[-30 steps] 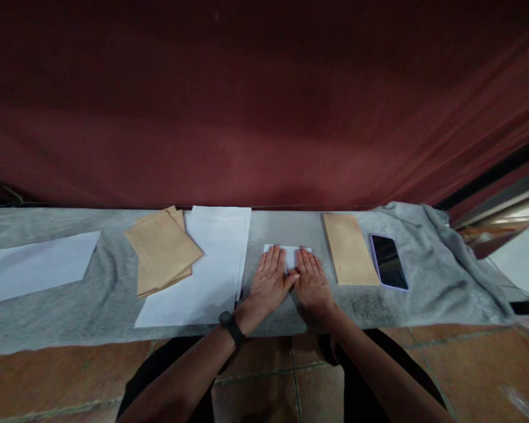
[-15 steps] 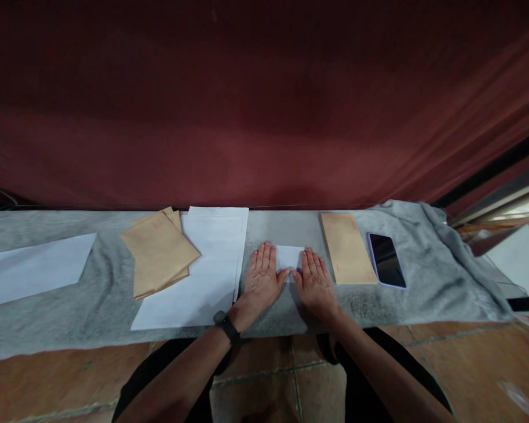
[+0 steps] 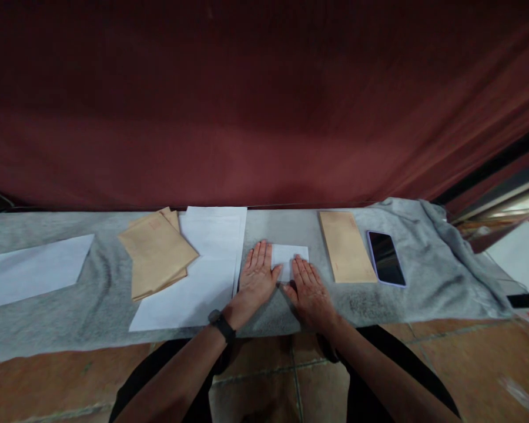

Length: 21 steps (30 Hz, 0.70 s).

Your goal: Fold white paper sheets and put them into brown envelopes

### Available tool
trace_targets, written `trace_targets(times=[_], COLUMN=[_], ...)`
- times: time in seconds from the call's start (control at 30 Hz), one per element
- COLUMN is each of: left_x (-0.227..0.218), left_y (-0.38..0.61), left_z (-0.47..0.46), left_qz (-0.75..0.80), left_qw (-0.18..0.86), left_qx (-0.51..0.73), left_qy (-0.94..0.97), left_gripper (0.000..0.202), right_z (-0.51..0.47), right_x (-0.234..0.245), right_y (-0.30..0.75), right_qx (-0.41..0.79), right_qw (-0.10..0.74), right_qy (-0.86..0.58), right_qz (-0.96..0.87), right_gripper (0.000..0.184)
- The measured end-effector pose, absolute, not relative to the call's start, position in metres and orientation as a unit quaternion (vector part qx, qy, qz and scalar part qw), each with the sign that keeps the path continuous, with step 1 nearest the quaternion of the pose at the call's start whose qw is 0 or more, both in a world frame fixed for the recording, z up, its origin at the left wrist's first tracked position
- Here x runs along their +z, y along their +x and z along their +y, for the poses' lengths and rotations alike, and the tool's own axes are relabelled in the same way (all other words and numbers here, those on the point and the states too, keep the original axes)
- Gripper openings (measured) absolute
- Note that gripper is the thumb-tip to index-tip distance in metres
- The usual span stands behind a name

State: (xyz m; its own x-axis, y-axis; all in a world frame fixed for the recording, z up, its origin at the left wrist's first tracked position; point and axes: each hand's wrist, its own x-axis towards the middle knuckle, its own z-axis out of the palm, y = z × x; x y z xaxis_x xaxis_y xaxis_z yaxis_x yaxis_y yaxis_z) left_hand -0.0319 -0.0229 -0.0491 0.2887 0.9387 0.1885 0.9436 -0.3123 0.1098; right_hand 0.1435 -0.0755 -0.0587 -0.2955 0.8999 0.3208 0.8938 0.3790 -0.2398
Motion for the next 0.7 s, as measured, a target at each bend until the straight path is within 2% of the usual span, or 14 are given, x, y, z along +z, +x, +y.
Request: trace_targets(times=[0.27,0.43,0.7], left_x=[-0.043,-0.040,-0.033], left_y=[-0.034,-0.024,-0.019], left_z=[-0.020,-0.041,-0.078], left_qz=[-0.585,-0.493,-0.405], left_qw=[0.020,-0.004,-0.070], left_qx=[-0.139,-0.150,-0.122], left_qy=[-0.799,-0.857,-0.903], left_gripper=[0.060,0.055,0.065], right_z=[-0.072,-0.064,-0.051], right_x=[-0.058,-0.053,-0.036], right_y=[0.158,0.166,0.173], right_qx=[-0.008,0.023,0.103], right_qw=[0.208,0.212,0.233], right_qy=[-0.558,-0.558,-0.557], right_qz=[-0.803,-0.802,-0.790], right_gripper=[0.058,0.051,0.049])
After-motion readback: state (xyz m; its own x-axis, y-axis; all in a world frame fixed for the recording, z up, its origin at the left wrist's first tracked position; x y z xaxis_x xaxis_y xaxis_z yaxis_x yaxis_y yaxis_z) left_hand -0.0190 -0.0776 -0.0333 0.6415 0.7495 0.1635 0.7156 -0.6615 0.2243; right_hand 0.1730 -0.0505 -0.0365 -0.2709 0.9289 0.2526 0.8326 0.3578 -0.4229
